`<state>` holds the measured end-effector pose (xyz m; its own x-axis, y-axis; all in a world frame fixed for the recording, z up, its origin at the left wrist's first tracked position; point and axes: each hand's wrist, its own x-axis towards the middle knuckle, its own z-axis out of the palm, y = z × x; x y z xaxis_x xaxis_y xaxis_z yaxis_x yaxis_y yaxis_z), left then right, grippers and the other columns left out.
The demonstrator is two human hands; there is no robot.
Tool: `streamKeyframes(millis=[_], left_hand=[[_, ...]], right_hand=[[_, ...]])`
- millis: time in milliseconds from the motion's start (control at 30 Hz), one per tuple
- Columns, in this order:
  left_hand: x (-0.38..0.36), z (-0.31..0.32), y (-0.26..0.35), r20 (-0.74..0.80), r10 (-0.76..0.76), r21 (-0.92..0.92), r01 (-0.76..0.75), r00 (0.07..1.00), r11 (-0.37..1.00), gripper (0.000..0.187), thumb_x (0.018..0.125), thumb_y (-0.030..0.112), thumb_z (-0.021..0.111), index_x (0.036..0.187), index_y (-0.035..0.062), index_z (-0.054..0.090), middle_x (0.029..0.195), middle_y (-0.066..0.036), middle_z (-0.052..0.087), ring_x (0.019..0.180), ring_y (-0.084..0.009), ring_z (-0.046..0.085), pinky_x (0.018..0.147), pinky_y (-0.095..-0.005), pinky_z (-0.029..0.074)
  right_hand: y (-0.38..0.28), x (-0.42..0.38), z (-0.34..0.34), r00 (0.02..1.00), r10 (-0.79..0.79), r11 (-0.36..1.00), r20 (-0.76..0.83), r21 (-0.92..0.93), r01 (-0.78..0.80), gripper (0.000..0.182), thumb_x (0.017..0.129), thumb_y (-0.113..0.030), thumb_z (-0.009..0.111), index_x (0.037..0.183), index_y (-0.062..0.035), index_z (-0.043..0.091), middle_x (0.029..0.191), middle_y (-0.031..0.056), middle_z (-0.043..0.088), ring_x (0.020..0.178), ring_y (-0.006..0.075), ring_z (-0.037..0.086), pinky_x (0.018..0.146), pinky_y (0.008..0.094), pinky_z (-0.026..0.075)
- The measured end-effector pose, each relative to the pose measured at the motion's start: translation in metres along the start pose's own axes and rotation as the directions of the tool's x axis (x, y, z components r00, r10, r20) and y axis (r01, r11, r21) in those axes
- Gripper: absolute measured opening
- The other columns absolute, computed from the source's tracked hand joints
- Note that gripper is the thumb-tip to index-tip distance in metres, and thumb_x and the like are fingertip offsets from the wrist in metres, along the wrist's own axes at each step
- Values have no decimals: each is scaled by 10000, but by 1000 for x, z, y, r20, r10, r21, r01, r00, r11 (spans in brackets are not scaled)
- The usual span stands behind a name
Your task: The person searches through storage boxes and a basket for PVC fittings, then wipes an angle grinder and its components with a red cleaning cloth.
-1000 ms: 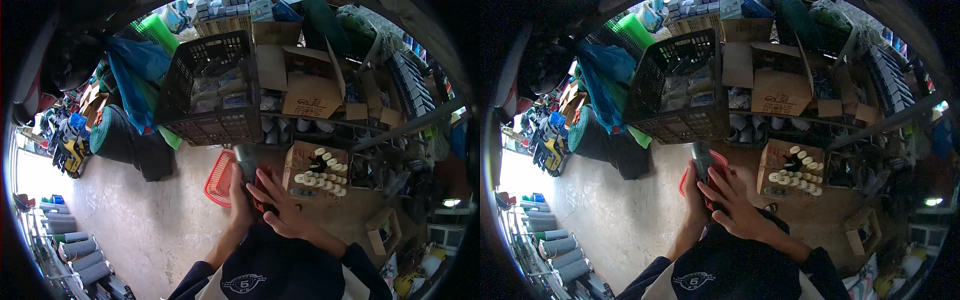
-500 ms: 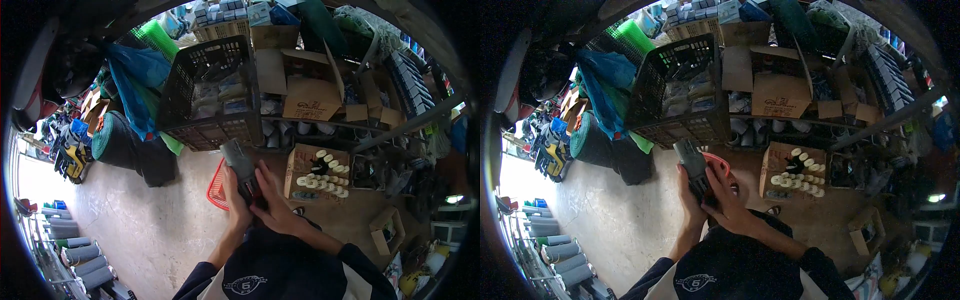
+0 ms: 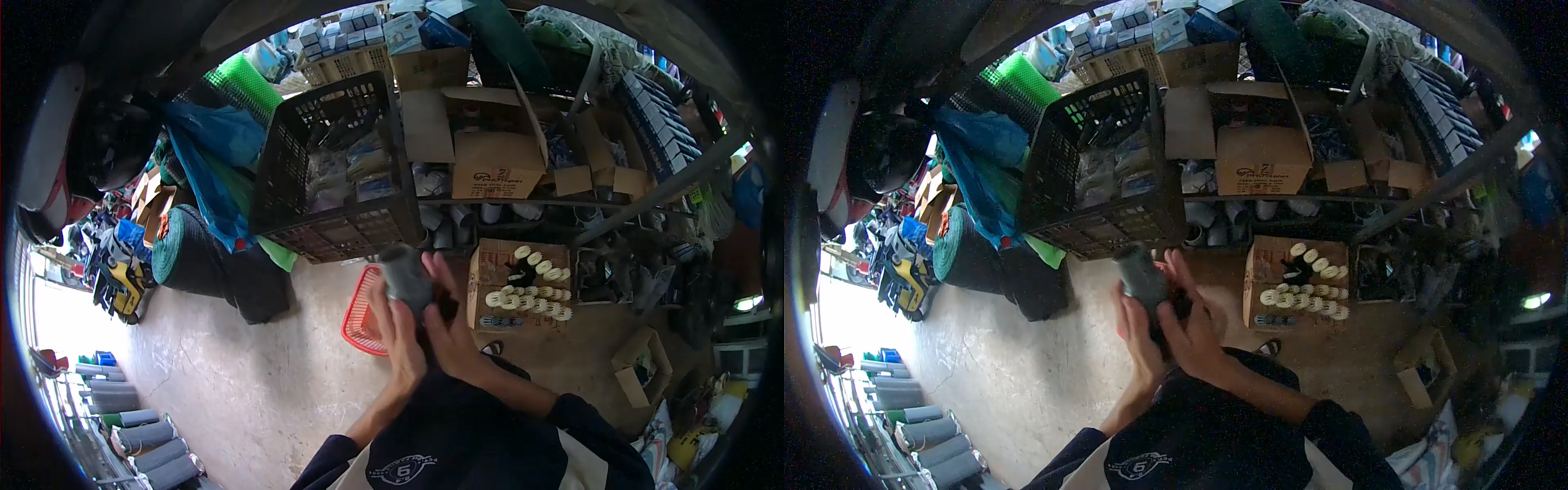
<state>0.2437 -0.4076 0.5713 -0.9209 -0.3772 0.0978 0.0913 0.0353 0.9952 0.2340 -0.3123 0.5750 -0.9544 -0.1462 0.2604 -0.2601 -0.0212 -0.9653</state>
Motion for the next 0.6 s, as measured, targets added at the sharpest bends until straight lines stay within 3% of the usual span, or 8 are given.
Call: streamKeyframes(millis=[100, 167, 233, 300, 367, 400, 500, 600], left_hand=[[-16, 4, 8, 191, 86, 180, -121, 978, 976, 583, 1053, 420, 284, 1408, -31, 383, 1391, -211, 380, 1322, -343, 376, 1122, -423, 261], [-16, 7, 1, 146, 103, 130, -122, 984, 984, 618, 1050, 468, 273, 1402, -27, 390, 1362, -189, 429, 1254, -307, 441, 1077, -405, 315], [-8, 6, 2, 60, 107, 8, -108, 992, 994, 633, 1051, 505, 297, 1401, -14, 387, 1306, -146, 510, 1128, -235, 556, 990, -354, 417], [0, 2, 15, -20, 6, -116, -8, 1000, 993, 648, 1049, 509, 334, 1431, -14, 366, 1324, -159, 502, 1116, -231, 565, 963, -355, 457], [8, 10, 29, -146, -22, -158, -1, 989, 987, 648, 1051, 498, 350, 1448, -14, 351, 1316, -161, 514, 1106, -226, 570, 957, -355, 474], [3, 4, 17, -56, -32, -157, 23, 998, 987, 645, 1059, 469, 354, 1488, -9, 303, 1362, -171, 491, 1162, -237, 558, 993, -353, 465], [-15, 9, -2, 4, -27, -133, 28, 1000, 991, 611, 1071, 425, 313, 1502, -8, 312, 1447, -189, 422, 1332, -299, 424, 1127, -394, 301], [-17, 11, -7, -22, -105, -219, 98, 994, 971, 593, 1073, 427, 307, 1483, 0, 348, 1413, -174, 459, 1293, -272, 461, 1087, -376, 348]], right_hand=[[-13, 20, -6, 994, 78, 980, -72, 186, -64, 622, 1046, -256, 433, 1556, 0, 184, 1532, 229, 341, 1379, 297, 402, 1128, 378, 313], [-13, 25, -9, 994, 104, 938, -38, 335, -86, 614, 1051, -245, 419, 1554, 6, 172, 1543, 233, 315, 1392, 309, 381, 1139, 385, 299], [-18, 15, -7, 1000, 20, 989, 13, 147, -22, 637, 1043, -247, 442, 1549, 19, 162, 1545, 241, 304, 1413, 318, 348, 1149, 394, 280], [-21, -3, -2, 995, -47, 998, 93, -38, 51, 662, 1035, -249, 466, 1545, 32, 151, 1547, 249, 292, 1433, 326, 314, 1159, 402, 262], [-14, -8, 4, 996, 40, 999, 84, 21, -42, 658, 1028, -236, 482, 1543, 26, 169, 1522, 253, 337, 1402, 326, 372, 1142, 395, 297], [-13, -3, 0, 994, 65, 998, 85, -6, -64, 652, 1027, -229, 484, 1543, 23, 174, 1513, 253, 353, 1389, 326, 393, 1136, 392, 309], [-24, 23, -9, 992, 121, 993, 28, 15, -121, 642, 1022, -210, 491, 1542, 13, 188, 1481, 255, 399, 1346, 329, 451, 1109, 386, 350], [-25, 24, -7, 990, 136, 991, 26, -19, -135, 640, 1018, -202, 502, 1538, 12, 198, 1456, 265, 424, 1326, 344, 473, 1100, 382, 364]])
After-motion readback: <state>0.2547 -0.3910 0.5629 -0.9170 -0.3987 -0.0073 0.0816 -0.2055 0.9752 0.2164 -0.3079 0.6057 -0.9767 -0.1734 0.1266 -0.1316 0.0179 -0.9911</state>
